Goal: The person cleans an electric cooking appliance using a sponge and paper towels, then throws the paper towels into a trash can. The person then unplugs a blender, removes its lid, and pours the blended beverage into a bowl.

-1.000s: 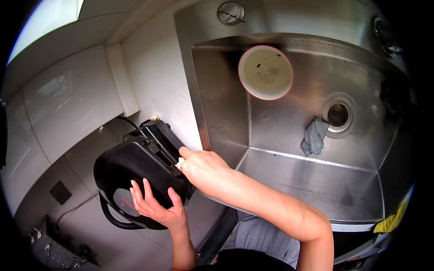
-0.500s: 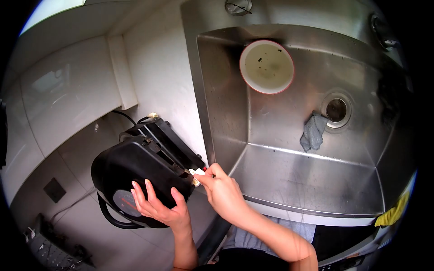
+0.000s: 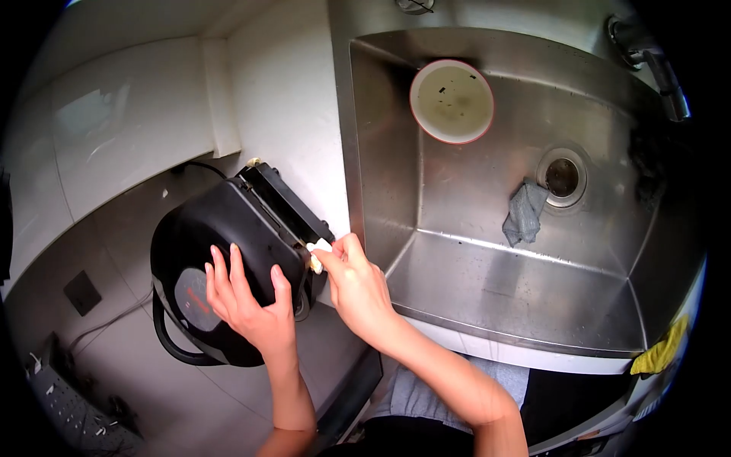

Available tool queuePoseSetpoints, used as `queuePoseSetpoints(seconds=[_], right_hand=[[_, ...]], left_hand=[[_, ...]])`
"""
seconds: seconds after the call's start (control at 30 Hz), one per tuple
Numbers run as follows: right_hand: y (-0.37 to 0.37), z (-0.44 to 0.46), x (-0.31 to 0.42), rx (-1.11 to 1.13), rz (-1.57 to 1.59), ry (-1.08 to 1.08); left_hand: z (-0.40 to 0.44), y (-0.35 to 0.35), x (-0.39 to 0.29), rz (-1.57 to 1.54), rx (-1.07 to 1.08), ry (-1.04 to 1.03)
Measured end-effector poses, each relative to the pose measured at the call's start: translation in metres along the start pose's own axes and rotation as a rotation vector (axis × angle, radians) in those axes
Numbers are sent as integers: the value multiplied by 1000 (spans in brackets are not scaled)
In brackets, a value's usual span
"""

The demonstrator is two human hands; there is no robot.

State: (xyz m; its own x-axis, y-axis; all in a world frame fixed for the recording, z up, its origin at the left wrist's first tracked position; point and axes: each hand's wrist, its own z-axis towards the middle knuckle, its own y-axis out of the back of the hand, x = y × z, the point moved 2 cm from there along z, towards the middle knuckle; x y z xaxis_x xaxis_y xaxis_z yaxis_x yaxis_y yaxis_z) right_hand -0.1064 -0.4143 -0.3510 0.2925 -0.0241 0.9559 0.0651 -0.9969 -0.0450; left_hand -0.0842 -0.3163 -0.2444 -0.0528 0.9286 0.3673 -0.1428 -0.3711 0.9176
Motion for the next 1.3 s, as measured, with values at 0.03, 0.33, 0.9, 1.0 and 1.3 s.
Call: queuePoseSetpoints(seconds=[0.03, 0.33, 0.9, 1.0, 1.3], right_hand=[[-1, 4, 1, 3, -10, -7], [9, 41, 18, 190, -313, 193], [54, -31, 12, 569, 912, -736], [46, -53, 11, 579, 830, -711], [-4, -124, -15, 444, 521, -665]], left_hand=[[2, -2, 1, 3, -5, 5], [19, -5, 4, -39, -8, 76], [13, -5, 16, -58, -41, 37], [10, -3, 25, -120, -65, -6], [4, -1, 61, -382, -97, -195]])
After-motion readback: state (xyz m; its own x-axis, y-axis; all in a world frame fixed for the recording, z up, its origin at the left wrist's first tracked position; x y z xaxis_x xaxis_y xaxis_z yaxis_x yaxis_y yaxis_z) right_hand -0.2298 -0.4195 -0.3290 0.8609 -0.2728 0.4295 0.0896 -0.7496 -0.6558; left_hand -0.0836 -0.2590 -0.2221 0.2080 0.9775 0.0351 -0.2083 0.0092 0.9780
